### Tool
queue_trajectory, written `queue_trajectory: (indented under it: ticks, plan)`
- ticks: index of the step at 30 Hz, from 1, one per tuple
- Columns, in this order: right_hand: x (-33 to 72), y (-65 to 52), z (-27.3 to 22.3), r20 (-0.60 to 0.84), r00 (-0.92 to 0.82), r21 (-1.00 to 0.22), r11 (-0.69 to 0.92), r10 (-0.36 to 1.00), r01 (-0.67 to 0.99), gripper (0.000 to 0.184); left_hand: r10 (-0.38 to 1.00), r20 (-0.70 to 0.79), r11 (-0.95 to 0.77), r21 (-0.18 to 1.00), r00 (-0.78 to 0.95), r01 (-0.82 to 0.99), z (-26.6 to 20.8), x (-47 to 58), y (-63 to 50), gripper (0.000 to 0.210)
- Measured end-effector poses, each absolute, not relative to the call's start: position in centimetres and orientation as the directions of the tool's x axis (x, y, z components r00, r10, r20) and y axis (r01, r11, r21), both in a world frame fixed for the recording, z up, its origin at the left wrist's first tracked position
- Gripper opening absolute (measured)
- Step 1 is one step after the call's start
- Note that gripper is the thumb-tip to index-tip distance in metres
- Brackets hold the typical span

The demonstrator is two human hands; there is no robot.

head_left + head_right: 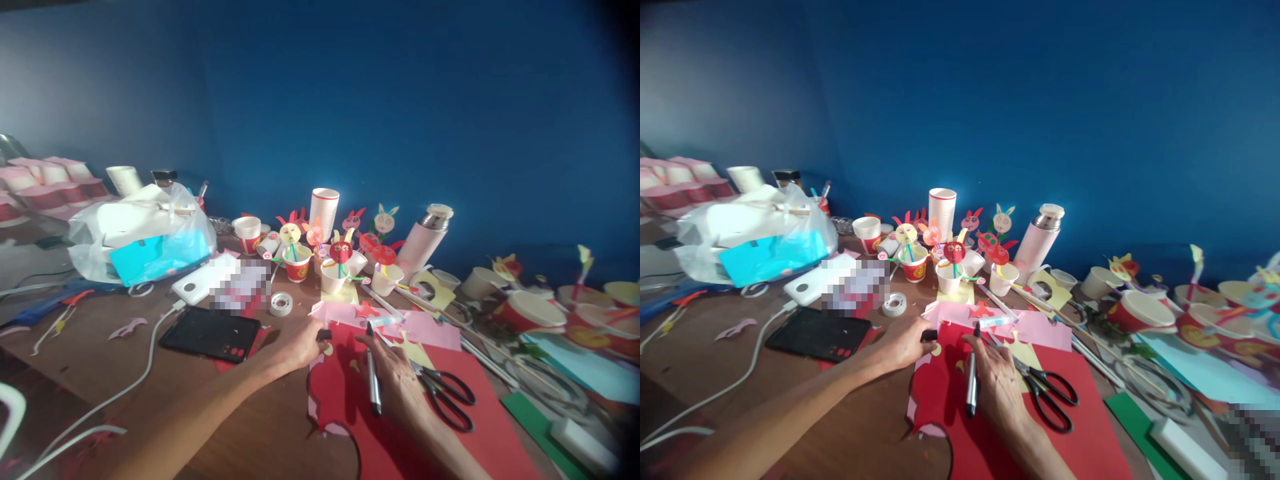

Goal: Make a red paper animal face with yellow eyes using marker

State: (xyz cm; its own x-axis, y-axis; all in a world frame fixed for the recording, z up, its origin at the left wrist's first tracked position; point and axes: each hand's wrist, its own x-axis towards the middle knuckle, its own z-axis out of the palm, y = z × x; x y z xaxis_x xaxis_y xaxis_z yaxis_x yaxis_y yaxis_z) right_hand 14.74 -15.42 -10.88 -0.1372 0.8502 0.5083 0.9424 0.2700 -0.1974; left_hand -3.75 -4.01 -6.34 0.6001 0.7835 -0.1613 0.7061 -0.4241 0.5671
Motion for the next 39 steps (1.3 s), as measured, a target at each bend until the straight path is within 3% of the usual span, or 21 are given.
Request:
queue_trajectory:
  ticks: [5, 10, 17, 24, 28, 35, 39]
  plan:
    - [14.7, -15.5, -10.6, 0.483, -0.135, -0.199, 0.258, 0.865, 0.945, 0.036, 0.777, -0.152, -0.5, 0.439, 0.611, 0.746, -6.0, -3.4, -4.4, 0.013]
    - [15.3, -15.3, -10.6, 0.503, -0.059, -0.286, 0.23, 0.862, 0.93, 0.032, 0.766, -0.17, -0.508, 0.431, 0.62, 0.746, -5.5, -3.2, -4.8, 0.009]
    - [15.9, -15.2, -10.1, 0.546, 0.013, -0.379, 0.233, 0.838, 0.895, 0.033, 0.754, -0.132, -0.494, 0.532, 0.644, 0.688, -5.1, -3.4, -4.6, 0.009]
    - [14.1, -15.5, -9.1, 0.335, 0.171, -0.728, 0.139, 0.927, 0.672, 0.023, 0.742, -0.011, -0.476, 0.696, 0.67, 0.538, -5.0, -2.5, -6.1, 0.015]
    - [13.6, -15.3, -8.6, 0.322, 0.247, -0.834, 0.15, 0.914, 0.531, 0.025, 0.714, 0.014, -0.454, 0.771, 0.7, 0.447, -5.4, -1.6, -6.6, 0.017]
    - [13.6, -15.2, -8.5, 0.423, 0.255, -0.78, 0.206, 0.87, 0.59, 0.023, 0.711, 0.012, -0.399, 0.83, 0.703, 0.39, -5.6, -0.7, -6.4, 0.013]
    - [13.8, -15.4, -8.8, 0.469, 0.257, -0.726, 0.203, 0.845, 0.657, 0.023, 0.675, -0.037, -0.305, 0.896, 0.737, 0.324, -5.6, -0.9, -6.1, 0.023]
